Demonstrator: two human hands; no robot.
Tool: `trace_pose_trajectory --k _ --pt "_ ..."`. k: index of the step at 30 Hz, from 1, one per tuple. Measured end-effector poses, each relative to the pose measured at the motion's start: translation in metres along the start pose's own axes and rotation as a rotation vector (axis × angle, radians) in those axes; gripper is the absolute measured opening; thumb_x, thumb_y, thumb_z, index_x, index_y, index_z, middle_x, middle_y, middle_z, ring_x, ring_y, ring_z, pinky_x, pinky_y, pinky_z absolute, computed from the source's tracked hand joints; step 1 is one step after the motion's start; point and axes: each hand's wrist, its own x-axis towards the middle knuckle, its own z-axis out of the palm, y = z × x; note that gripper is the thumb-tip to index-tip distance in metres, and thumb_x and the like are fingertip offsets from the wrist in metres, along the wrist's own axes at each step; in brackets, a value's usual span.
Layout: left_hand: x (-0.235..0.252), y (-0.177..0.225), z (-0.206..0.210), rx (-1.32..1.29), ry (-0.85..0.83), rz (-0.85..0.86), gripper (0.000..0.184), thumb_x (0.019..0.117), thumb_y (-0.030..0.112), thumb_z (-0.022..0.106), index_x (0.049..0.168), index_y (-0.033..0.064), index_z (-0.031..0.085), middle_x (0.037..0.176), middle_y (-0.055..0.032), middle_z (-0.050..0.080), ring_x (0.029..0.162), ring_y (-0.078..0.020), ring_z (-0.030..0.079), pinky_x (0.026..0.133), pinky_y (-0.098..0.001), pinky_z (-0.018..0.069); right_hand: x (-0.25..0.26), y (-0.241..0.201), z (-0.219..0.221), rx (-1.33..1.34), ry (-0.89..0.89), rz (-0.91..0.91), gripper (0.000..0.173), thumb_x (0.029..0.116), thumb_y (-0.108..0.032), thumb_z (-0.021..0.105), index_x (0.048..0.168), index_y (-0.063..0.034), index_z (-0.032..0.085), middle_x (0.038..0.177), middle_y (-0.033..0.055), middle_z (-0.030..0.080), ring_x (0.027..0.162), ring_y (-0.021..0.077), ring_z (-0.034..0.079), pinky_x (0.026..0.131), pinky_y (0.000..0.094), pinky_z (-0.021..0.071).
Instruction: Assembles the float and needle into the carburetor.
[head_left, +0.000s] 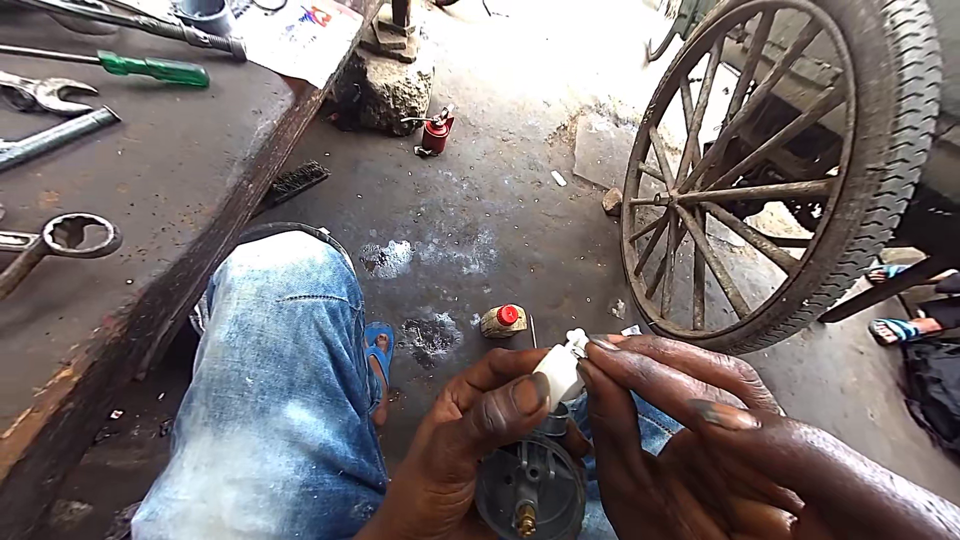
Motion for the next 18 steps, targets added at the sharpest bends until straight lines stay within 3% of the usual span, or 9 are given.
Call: trace_pose_trajectory --k 18 --pt "-0.002 -0.004 0.001 0.163 0.09 0.149 0.021 0.0913 0.017 0.074 0.11 0.007 0.076 0.1 -0.0093 0.074 0.091 -0.0134 0.073 0.085 -0.0325 0.0606 -0.014 0.004 0.007 0.047 0.096 -0.02 0.027 0.0886 -0.002 0.077 0.089 -0.0149 0.054 0.099 -0.004 0.076 0.105 0.017 0.073 0.086 0.0297 0.0643"
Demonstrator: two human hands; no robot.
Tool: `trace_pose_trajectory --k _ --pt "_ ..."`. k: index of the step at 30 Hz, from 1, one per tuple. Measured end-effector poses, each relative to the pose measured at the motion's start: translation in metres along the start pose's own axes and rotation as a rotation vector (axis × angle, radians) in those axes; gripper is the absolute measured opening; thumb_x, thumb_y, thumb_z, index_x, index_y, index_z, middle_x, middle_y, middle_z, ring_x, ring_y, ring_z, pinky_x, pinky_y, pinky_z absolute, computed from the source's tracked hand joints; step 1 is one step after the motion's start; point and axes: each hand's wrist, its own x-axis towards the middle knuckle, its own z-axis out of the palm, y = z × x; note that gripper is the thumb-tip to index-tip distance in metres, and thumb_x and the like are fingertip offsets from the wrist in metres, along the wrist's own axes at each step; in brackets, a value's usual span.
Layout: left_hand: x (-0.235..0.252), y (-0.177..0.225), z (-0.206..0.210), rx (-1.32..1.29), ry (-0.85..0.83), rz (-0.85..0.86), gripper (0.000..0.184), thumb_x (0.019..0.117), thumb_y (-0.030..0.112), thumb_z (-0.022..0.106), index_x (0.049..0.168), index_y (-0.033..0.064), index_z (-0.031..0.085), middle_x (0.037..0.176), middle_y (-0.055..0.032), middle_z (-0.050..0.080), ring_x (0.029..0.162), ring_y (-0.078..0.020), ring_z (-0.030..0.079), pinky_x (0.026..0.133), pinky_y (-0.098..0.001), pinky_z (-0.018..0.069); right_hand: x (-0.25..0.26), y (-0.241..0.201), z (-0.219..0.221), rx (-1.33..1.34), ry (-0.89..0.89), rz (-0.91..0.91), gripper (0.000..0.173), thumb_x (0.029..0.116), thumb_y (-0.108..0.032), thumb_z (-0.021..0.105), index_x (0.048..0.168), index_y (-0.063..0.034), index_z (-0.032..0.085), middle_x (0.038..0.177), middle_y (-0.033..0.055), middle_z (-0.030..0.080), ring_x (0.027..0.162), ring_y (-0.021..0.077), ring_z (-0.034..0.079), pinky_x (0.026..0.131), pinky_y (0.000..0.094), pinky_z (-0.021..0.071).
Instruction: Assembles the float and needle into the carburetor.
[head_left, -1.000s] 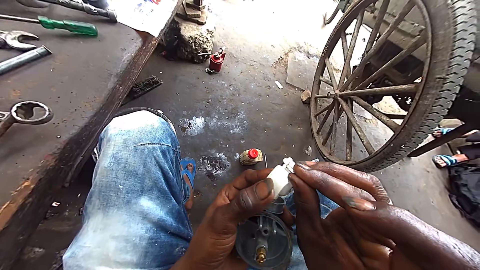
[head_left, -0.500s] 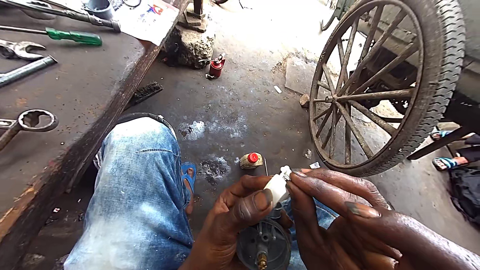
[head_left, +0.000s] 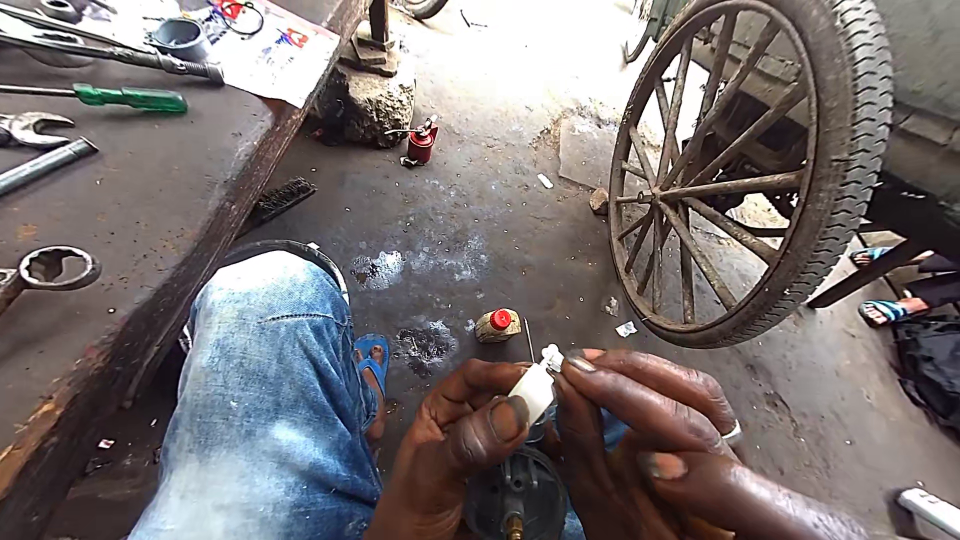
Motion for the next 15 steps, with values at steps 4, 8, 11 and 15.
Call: trace_pose_trajectory --k 4,8,11,15 --pt "0.0009 -0.0007 -0.0012 0.002 0.003 0.002 0.021 0.091 0.017 0.074 0.109 0.0052 0.076 0.099 -0.012 0.075 0.091 -0.0159 0.074 0.085 -0.034 0.0615 0.0009 0.0005 -0.0033 -0.012 -0.028 -0.003 0.026 0.0893 -0.002 0.077 0.089 -0.0143 0.054 0.099 -0.0036 0.076 0.106 0.0165 0.073 0.086 0.029 0.0644" --pt "0.0025 -0.0016 -0.0037 0.015 -0.033 0.019 0.022 0.0923 0.016 0.073 0.111 0.005 0.076 0.099 -0.012 0.075 0.091 -0.0153 0.074 0.085 -0.0336 0.0617 0.0024 -0.001 -0.0063 -0.03 -0.055 0.002 0.026 0.0886 -0.002 0.078 0.092 -0.0132 0.055 0.098 -0.0021 0.076 0.105 0.0171 0.074 0.087 0.0299 0.0652" --pt "0.0028 -0.0018 -0.0044 0.049 -0.04 0.039 0.022 0.0922 0.016 0.073 0.111 0.005 0.075 0.1 -0.0114 0.075 0.091 -0.0148 0.073 0.085 -0.033 0.0611 0.0012 -0.0046 -0.0069 -0.064 -0.065 0.032 0.024 0.0882 -0.002 0.078 0.096 -0.0125 0.058 0.099 -0.0021 0.076 0.107 0.0166 0.074 0.088 0.0291 0.0651" --pt "0.0032 -0.0018 -0.0035 0.149 -0.042 0.083 0.022 0.0909 0.017 0.075 0.111 0.0074 0.076 0.101 -0.0084 0.075 0.093 -0.0119 0.072 0.086 -0.0306 0.0602 -0.0003 -0.0066 -0.0058 -0.059 -0.052 0.045 0.025 0.0882 0.0 0.078 0.103 -0.0112 0.061 0.102 -0.0009 0.077 0.107 0.0165 0.074 0.088 0.0279 0.0649"
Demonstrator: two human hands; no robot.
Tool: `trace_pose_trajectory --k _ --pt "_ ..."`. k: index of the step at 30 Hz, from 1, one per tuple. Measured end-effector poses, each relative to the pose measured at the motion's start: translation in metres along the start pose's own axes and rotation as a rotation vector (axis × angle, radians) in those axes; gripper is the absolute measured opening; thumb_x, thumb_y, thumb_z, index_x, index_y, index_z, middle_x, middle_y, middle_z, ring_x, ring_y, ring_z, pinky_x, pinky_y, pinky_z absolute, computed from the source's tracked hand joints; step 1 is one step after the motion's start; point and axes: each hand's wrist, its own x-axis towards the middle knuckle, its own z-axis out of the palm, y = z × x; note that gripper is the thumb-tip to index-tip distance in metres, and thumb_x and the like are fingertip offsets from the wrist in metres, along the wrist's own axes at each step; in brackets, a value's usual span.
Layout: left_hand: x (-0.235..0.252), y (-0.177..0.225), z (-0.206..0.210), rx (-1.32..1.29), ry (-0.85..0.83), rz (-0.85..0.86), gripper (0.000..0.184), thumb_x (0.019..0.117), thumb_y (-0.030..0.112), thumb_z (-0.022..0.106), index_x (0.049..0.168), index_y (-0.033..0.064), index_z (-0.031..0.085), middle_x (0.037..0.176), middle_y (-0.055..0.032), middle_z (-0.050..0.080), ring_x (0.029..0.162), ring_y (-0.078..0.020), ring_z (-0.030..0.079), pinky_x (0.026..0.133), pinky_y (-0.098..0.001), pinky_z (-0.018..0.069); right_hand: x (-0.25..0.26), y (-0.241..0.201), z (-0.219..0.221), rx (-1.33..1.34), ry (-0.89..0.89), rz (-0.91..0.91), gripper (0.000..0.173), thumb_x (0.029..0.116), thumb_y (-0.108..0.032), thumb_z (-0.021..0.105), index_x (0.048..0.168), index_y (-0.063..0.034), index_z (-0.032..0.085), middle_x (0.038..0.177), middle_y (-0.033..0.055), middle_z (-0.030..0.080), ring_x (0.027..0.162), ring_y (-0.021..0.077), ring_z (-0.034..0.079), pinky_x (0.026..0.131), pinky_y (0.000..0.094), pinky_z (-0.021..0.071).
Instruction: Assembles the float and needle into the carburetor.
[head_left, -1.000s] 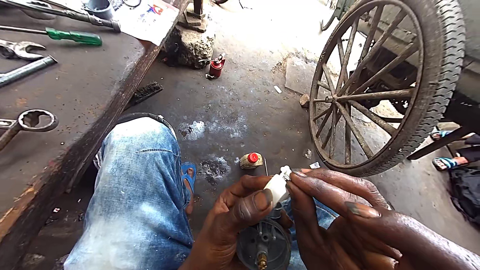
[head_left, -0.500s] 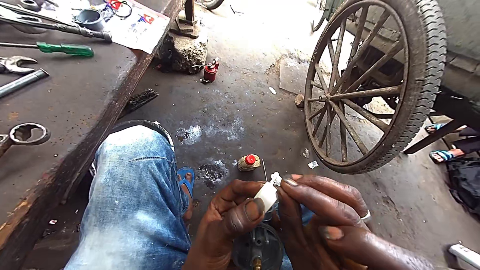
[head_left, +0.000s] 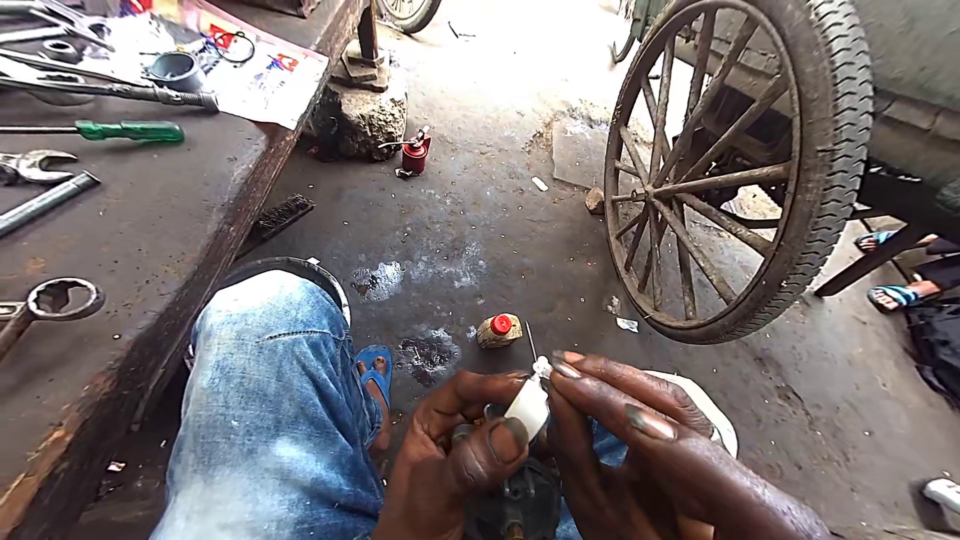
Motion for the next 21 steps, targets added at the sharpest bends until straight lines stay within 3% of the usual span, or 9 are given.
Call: trace_pose_trajectory --k 6,15,21 --pt "0.001 0.001 0.0 -0.019 -0.02 0.009 0.023 0.0929 0.017 0.073 0.112 0.005 0.075 0.102 -0.0114 0.074 0.092 -0.0146 0.073 0.085 -0.0327 0.0608 0.001 -0.001 0.0 -0.002 -0.014 0.011 0.026 0.0911 -0.001 0.075 0.111 -0.0116 0.061 0.104 -0.0018 0.077 0.108 0.0148 0.073 0.091 0.0271 0.0637" --pt "-0.001 0.003 0.004 0.082 0.052 0.007 0.022 0.0906 0.019 0.076 0.109 0.0066 0.077 0.098 -0.0088 0.075 0.089 -0.0117 0.072 0.084 -0.0299 0.0606 0.001 0.006 -0.006 0.029 -0.031 -0.05 0.023 0.0902 -0.003 0.077 0.098 -0.0117 0.057 0.103 0.0011 0.075 0.108 0.0174 0.073 0.089 0.029 0.0641" --pt "-0.004 0.003 0.003 0.133 0.01 0.019 0.024 0.0911 0.021 0.075 0.112 0.0075 0.076 0.1 -0.0081 0.075 0.091 -0.011 0.072 0.085 -0.029 0.0598 -0.004 0.006 -0.012 -0.024 -0.043 -0.095 0.019 0.0931 -0.006 0.074 0.087 -0.0126 0.058 0.105 0.0005 0.074 0.114 0.0167 0.069 0.094 0.0279 0.0599"
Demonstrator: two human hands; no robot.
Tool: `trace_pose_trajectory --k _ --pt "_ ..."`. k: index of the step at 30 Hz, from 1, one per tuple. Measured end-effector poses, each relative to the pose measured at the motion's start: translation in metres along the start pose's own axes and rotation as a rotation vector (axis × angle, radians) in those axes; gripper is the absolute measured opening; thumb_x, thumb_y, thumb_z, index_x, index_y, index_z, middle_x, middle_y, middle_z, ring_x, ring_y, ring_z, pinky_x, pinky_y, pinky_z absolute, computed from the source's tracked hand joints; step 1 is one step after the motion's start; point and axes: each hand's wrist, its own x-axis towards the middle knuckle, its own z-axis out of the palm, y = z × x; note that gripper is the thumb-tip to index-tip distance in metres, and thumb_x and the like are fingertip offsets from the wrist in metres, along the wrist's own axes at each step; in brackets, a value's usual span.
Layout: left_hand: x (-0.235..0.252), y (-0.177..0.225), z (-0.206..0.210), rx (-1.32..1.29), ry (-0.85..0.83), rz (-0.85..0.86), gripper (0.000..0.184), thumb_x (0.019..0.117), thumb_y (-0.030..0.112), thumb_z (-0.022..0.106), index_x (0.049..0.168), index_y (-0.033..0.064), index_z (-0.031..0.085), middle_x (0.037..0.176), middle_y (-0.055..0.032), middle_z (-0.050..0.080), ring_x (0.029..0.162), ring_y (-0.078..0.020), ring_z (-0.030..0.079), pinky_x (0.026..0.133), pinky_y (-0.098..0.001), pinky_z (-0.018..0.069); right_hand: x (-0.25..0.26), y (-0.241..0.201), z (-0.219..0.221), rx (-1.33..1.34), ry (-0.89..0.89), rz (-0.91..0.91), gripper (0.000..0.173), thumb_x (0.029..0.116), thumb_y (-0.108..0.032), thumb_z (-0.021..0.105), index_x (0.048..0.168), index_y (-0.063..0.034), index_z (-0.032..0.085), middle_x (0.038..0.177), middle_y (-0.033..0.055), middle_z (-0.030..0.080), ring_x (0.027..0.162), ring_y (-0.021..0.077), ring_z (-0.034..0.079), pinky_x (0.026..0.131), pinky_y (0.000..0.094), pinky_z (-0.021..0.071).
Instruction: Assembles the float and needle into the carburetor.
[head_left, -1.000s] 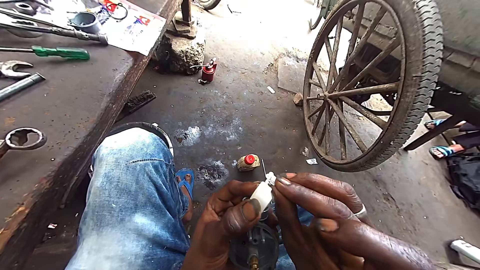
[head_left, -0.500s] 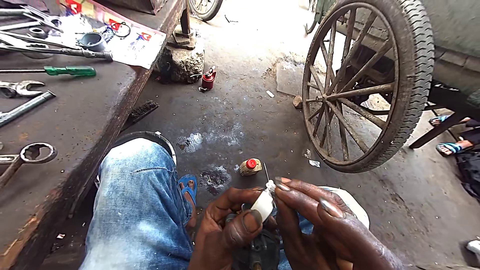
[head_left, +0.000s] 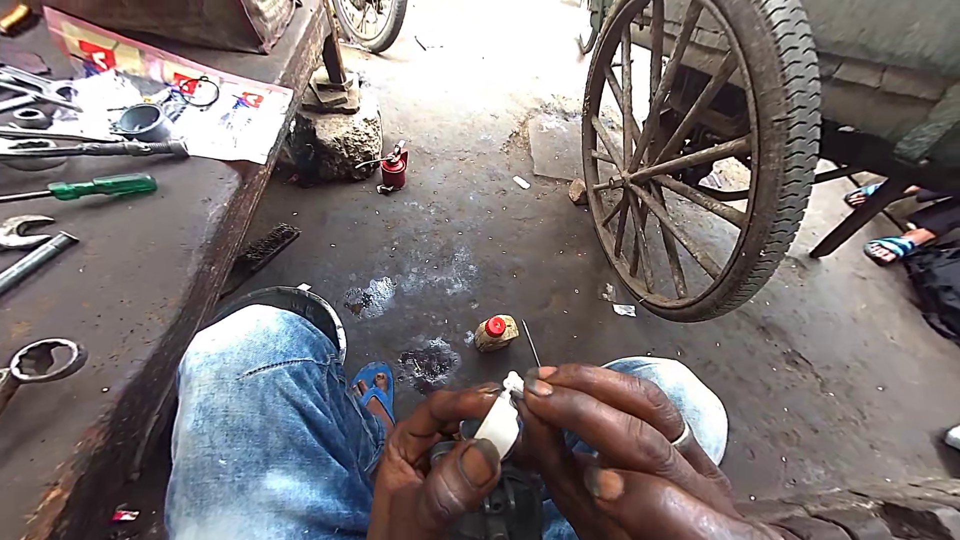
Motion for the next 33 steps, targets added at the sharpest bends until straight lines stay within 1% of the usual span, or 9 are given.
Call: trace_pose_trajectory --k 3,7,11,15,20,24,27,33 --pt "-0.002 0.0 0.0 -0.002 -0.008 -0.009 0.024 0.0914 0.02 0.075 0.111 0.007 0.076 0.101 -0.0088 0.075 0.092 -0.0124 0.072 0.086 -0.0298 0.0599 -0.004 0.002 -0.004 0.006 -0.008 -0.034 0.021 0.093 -0.005 0.074 0.085 -0.0121 0.056 0.109 0.0014 0.074 0.117 0.0192 0.068 0.096 0.0305 0.06" --pt "-0.002 -0.001 0.002 0.01 -0.011 0.009 0.024 0.0914 0.019 0.074 0.112 0.0065 0.076 0.103 -0.0088 0.075 0.095 -0.0117 0.072 0.087 -0.0291 0.0592 -0.006 0.003 -0.003 0.011 0.019 -0.047 0.024 0.0922 -0.004 0.075 0.082 -0.0117 0.054 0.107 0.0018 0.074 0.115 0.0196 0.069 0.094 0.0306 0.0605" --pt "-0.001 0.001 0.003 0.098 -0.018 0.039 0.025 0.0911 0.02 0.075 0.113 0.0087 0.076 0.106 -0.0074 0.076 0.096 -0.0106 0.072 0.087 -0.0279 0.0599 -0.011 0.003 0.0 0.114 0.058 0.013 0.022 0.0905 -0.001 0.075 0.088 -0.0114 0.056 0.109 0.0022 0.074 0.114 0.0211 0.07 0.093 0.0325 0.0622" --pt "-0.001 0.004 0.004 0.197 -0.037 0.078 0.024 0.0907 0.02 0.076 0.112 0.0083 0.076 0.106 -0.0065 0.076 0.098 -0.0098 0.072 0.087 -0.0263 0.0594 -0.017 0.002 0.004 0.159 0.128 0.06 0.022 0.0905 -0.001 0.076 0.092 -0.012 0.057 0.109 0.0009 0.075 0.109 0.0202 0.072 0.088 0.0319 0.0645" --pt "-0.002 0.005 0.006 0.287 -0.059 0.094 0.024 0.0902 0.023 0.076 0.112 0.0129 0.077 0.11 -0.0034 0.075 0.102 -0.0076 0.07 0.09 -0.0236 0.0577 -0.019 0.0 0.003 0.124 0.143 0.059 0.021 0.0916 -0.001 0.074 0.092 -0.0117 0.057 0.11 0.0 0.075 0.11 0.0181 0.072 0.09 0.0302 0.0629" --pt "-0.002 0.005 0.008 0.263 -0.088 0.097 0.024 0.0913 0.019 0.075 0.114 0.0117 0.076 0.112 -0.0034 0.075 0.104 -0.0079 0.07 0.091 -0.0239 0.0576 -0.018 -0.002 0.001 0.119 0.145 0.043 0.019 0.0919 0.001 0.073 0.096 -0.0106 0.058 0.11 0.0018 0.075 0.111 0.0192 0.071 0.09 0.0306 0.0625" --pt "-0.003 0.007 0.008 0.271 -0.108 0.105 0.024 0.0921 0.019 0.074 0.115 0.0119 0.076 0.113 -0.0025 0.075 0.105 -0.0071 0.07 0.092 -0.0229 0.0569 -0.018 -0.002 -0.001 0.127 0.125 0.043 0.018 0.0929 0.001 0.072 0.097 -0.0099 0.058 0.113 0.0029 0.074 0.113 0.0196 0.071 0.091 0.0306 0.0622" --pt "-0.003 0.009 0.009 0.345 -0.129 0.137 0.025 0.0923 0.021 0.074 0.117 0.0133 0.076 0.117 -0.0013 0.074 0.108 -0.0064 0.068 0.094 -0.0224 0.0556 -0.018 -0.002 -0.002 0.166 0.145 0.039 0.019 0.0917 0.002 0.072 0.098 -0.0089 0.059 0.113 0.0048 0.074 0.112 0.0211 0.071 0.092 0.0321 0.0623"
